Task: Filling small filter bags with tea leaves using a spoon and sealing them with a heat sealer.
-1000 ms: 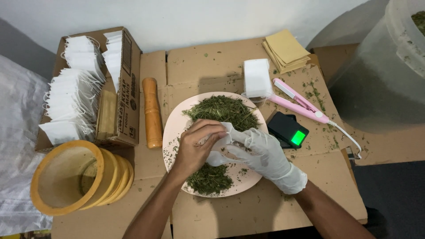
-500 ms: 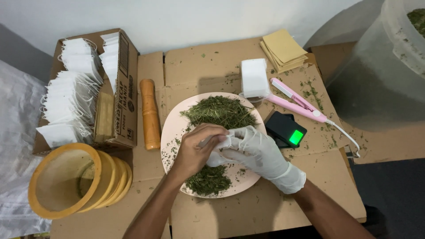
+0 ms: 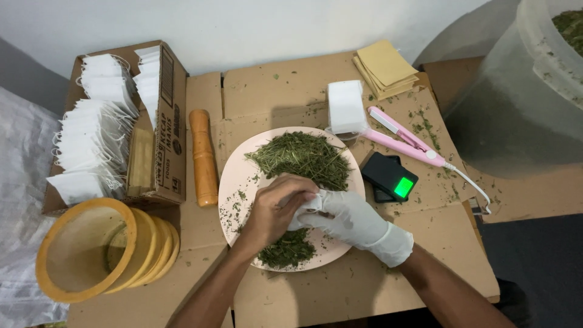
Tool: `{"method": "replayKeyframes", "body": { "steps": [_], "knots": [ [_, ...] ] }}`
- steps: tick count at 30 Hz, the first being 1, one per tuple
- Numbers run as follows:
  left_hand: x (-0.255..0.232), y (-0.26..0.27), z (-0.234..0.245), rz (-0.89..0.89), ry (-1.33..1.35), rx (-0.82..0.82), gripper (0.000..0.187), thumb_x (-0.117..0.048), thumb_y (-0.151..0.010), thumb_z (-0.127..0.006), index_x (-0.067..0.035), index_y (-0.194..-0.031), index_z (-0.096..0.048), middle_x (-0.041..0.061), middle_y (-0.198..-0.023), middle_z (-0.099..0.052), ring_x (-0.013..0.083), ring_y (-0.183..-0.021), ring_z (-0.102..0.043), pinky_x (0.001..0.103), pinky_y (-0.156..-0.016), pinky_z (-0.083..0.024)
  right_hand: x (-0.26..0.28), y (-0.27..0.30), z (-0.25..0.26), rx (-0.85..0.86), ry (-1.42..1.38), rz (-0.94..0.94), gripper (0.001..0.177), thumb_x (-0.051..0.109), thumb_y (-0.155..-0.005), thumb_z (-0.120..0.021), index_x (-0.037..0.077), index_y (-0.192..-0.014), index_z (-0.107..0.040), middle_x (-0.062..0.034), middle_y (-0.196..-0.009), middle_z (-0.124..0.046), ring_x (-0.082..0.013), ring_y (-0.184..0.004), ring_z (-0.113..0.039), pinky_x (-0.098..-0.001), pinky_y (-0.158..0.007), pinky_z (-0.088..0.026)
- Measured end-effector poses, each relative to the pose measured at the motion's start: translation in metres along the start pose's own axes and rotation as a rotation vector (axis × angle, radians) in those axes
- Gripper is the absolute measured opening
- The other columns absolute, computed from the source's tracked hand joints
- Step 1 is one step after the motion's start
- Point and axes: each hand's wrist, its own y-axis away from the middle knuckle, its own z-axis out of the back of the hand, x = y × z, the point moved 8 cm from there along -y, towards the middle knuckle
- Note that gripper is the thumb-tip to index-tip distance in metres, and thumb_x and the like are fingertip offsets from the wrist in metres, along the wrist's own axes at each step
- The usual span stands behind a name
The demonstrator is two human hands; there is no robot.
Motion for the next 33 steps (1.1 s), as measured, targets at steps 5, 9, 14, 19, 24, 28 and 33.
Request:
{"method": "replayKeyframes", "body": {
  "steps": [5, 9, 14, 19, 24, 28, 33],
  "knots": [
    [-0.011, -0.002, 0.0, -0.017, 0.005, 0.03, 0.016, 0.0, -0.103, -0.074, -0.011, -0.108, -0.083, 0.009, -0.101, -0.086, 0.037, -0.097, -0.081, 0.051, -0.087, -0.064, 0.103, 0.03, 0.03, -0.162, 0.188, 0.58, 0.023, 0.013, -0.089, -0.082, 0.012, -0.111, -0.078, -0.0014, -0.104, -0.079, -0.0218, -0.085, -0.072, -0.0344, -0.074, -0.056],
    [-0.006, -0.001, 0.004, 0.015, -0.01, -0.008, 0.018, 0.001, -0.102, -0.074, -0.014, -0.108, -0.084, 0.005, -0.102, -0.086, 0.0303, -0.097, -0.081, 0.046, -0.089, -0.064, 0.107, 0.03, 0.029, -0.199, 0.301, 0.638, 0.022, 0.015, -0.09, -0.082, 0.015, -0.111, -0.077, -0.0009, -0.1, -0.072, -0.0216, -0.084, -0.065, -0.0344, -0.073, -0.052],
    [-0.012, -0.005, 0.007, 0.001, -0.075, 0.111, 0.026, -0.008, -0.103, -0.074, -0.01, -0.129, -0.073, 0.013, -0.121, -0.079, 0.0369, -0.119, -0.073, 0.056, -0.104, -0.058, 0.096, 0.028, 0.036, -0.258, 0.313, 0.694, 0.026, 0.012, -0.083, -0.086, 0.013, -0.106, -0.074, -0.0013, -0.097, -0.07, -0.0215, -0.083, -0.064, -0.0348, -0.076, -0.051],
    [-0.02, 0.0, -0.018, 0.049, -0.322, 0.443, 0.098, -0.084, -0.093, -0.047, -0.009, -0.157, -0.048, 0.032, -0.146, -0.063, 0.0515, -0.143, -0.056, 0.073, -0.122, -0.044, 0.101, 0.033, 0.037, -0.349, 0.354, 0.761, 0.047, 0.012, -0.081, -0.09, 0.015, -0.125, -0.073, 0.001, -0.118, -0.077, -0.0184, -0.112, -0.076, -0.0601, -0.14, -0.014],
    [0.0, 0.006, -0.021, -0.043, -0.55, 0.41, 0.07, -0.068, -0.104, -0.045, -0.018, -0.152, -0.05, 0.015, -0.128, -0.066, 0.0338, -0.121, -0.07, 0.046, -0.106, -0.058, 0.105, 0.03, 0.042, -0.259, 0.301, 0.621, 0.026, 0.021, -0.083, -0.09, 0.018, -0.105, -0.076, 0.0023, -0.106, -0.073, -0.0153, -0.097, -0.071, -0.041, -0.101, -0.04],
    [0.026, 0.011, -0.021, -0.007, -0.586, 0.405, 0.081, -0.07, -0.103, -0.038, -0.009, -0.156, -0.051, 0.014, -0.119, -0.067, 0.0305, -0.114, -0.07, 0.042, -0.101, -0.057, 0.103, 0.026, 0.044, -0.197, 0.27, 0.54, 0.017, 0.027, -0.084, -0.091, 0.02, -0.093, -0.078, 0.003, -0.098, -0.071, -0.0135, -0.089, -0.068, -0.0293, -0.078, -0.056],
    [0.037, 0.006, 0.001, -0.026, -0.622, 0.258, 0.063, -0.051, -0.106, -0.067, -0.014, -0.156, -0.056, 0.013, -0.112, -0.074, 0.0277, -0.109, -0.074, 0.041, -0.096, -0.062, 0.096, 0.008, 0.068, -0.105, 0.033, -0.045, 0.042, 0.02, -0.093, -0.088, 0.046, -0.126, -0.087, 0.0134, -0.104, -0.085, -0.0109, -0.071, -0.074, -0.0248, -0.061, -0.064]
  ]
}}
